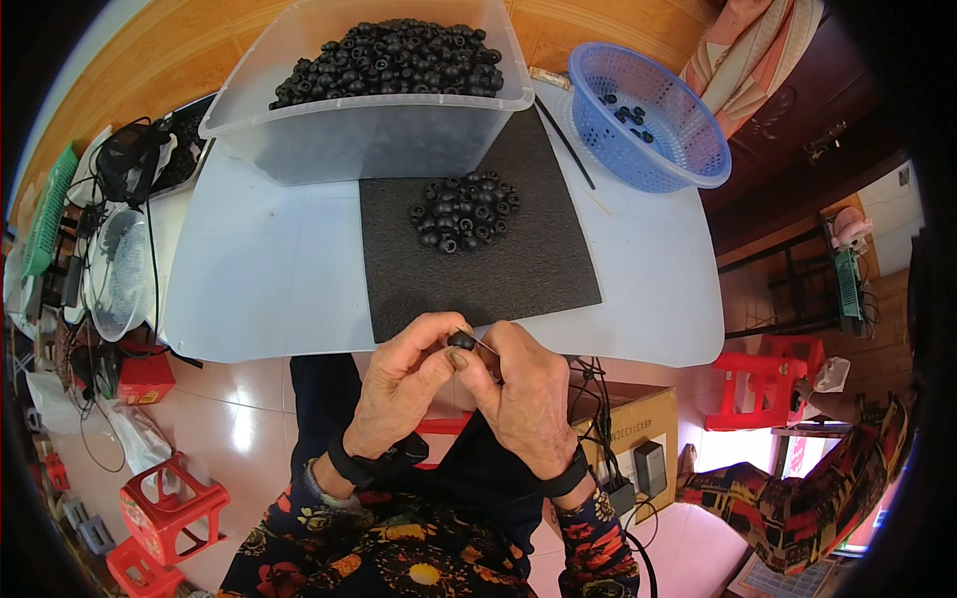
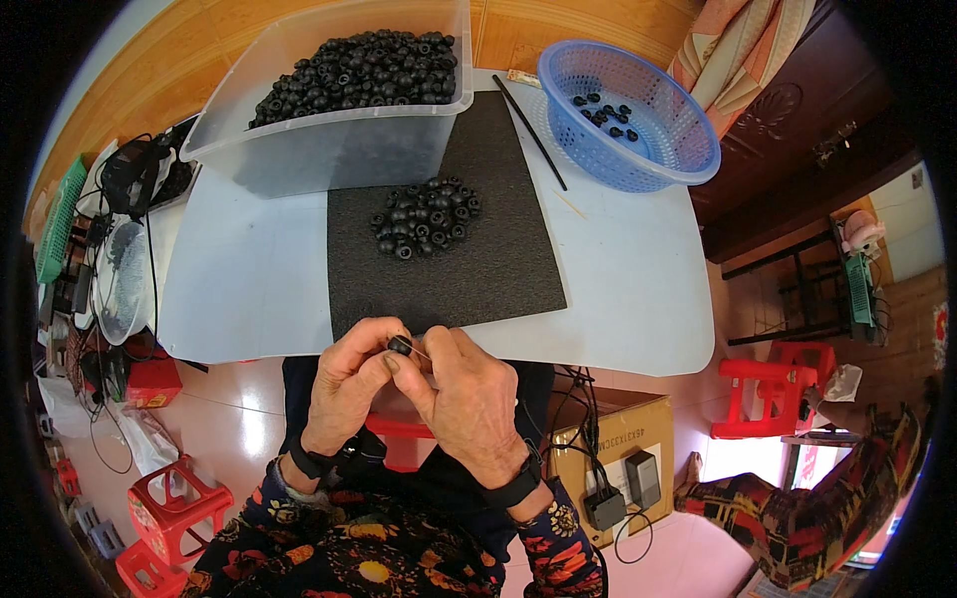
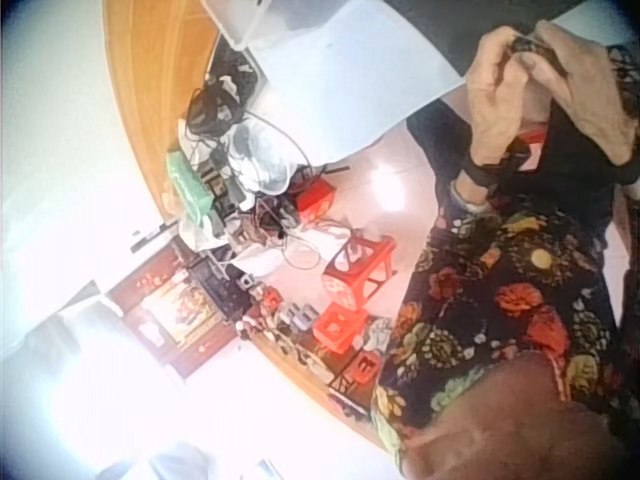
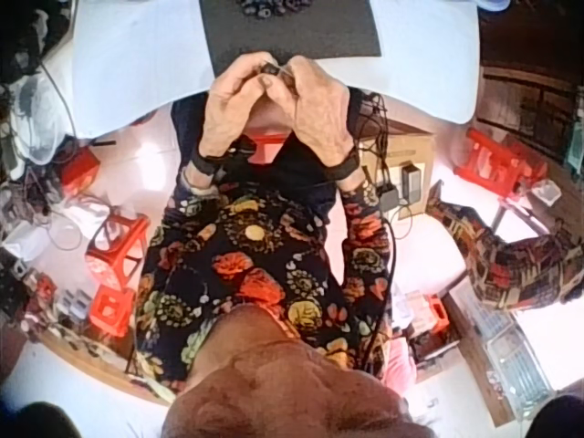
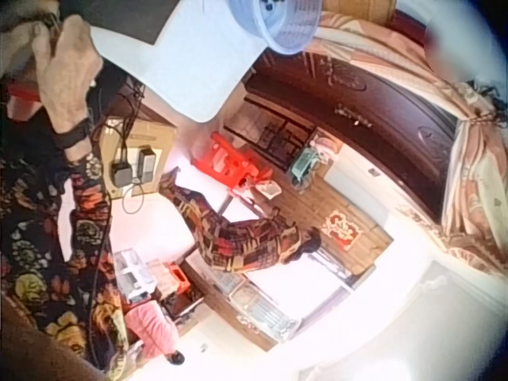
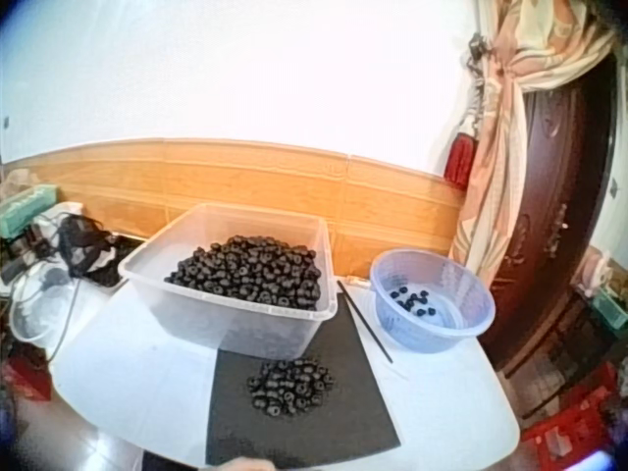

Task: Trimming flash or excess material from small black rubber components using a knife.

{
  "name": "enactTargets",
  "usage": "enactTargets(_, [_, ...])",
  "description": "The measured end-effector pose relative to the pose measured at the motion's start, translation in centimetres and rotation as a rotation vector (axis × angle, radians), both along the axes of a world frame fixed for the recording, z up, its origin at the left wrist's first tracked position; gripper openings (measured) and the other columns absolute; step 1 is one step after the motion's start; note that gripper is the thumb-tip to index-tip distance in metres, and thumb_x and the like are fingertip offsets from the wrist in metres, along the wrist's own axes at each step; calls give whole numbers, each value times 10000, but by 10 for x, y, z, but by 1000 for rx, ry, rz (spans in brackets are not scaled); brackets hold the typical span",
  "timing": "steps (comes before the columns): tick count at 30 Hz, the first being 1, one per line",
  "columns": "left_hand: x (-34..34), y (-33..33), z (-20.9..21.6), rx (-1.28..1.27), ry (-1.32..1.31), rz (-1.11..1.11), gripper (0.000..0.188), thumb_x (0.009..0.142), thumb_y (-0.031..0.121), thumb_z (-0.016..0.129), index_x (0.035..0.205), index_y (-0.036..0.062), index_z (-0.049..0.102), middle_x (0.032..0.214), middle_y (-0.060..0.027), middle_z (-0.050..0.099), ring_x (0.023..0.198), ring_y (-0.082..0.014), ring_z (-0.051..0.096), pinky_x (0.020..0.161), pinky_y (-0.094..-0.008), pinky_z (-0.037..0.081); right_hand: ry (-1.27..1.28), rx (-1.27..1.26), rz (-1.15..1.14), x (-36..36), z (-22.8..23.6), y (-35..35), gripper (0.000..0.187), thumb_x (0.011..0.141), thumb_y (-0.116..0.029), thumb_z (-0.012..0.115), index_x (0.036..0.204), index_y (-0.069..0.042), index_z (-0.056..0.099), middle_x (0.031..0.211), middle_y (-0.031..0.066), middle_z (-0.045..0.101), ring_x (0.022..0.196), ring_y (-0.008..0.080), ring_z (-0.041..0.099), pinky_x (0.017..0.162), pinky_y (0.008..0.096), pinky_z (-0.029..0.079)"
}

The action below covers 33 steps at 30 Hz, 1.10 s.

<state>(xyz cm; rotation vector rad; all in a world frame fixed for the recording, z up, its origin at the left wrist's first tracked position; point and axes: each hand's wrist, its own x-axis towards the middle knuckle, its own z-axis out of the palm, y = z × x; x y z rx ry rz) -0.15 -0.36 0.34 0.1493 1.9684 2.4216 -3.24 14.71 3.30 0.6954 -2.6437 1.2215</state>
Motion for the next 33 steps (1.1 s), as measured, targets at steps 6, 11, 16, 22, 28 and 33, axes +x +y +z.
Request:
enactTargets(6, [0,0,-7,6,2,14,228,933,107,514,1133,-1,538,964,-18,579,859,-64,533,786,-220,447,101,44,-13,1,-7,-1,279,832,-264,682,761,-39,531,643,75,556,527,206,588,441,310,448])
enactTargets(11, [-6,5,-4,180,-57,-6,197,933,64,475,1102,-2,550,899,-3,543,825,-56,494,743,-207,418,-108,-105,-65,4,-2,2,320,800,-284,716,767,-37,516,645,71,546,521,195,564,462,289,454])
enactTargets(16, [-6,-6,-3,401,-161,-154,206,953,77,434,1105,-16,537,935,-22,547,853,-77,516,783,-230,438,-194,-60,3,0,3,9,389,766,-326,748,772,-30,495,656,71,540,527,190,541,485,283,461])
enactTargets(22, [-4,-6,7,394,-263,-224,195,960,87,426,1086,-18,531,949,-15,540,864,-70,519,790,-230,445,-93,-58,144,-3,6,12,372,762,-305,751,773,-30,502,685,83,573,552,194,586,481,300,468])
enactTargets(28, [-6,-13,1,282,-237,-294,228,952,114,429,1109,-26,518,1003,-52,554,935,-103,541,829,-250,455,-78,2,166,-5,10,16,337,779,-289,735,785,-35,513,702,87,592,563,209,611,481,304,473])
enactTargets(33, [-6,-13,0,294,-242,-342,293,952,153,427,1161,-42,490,1087,-106,560,971,-143,569,852,-287,476,-49,56,191,-7,10,18,352,797,-331,709,782,-35,518,698,94,590,563,226,609,479,313,472])
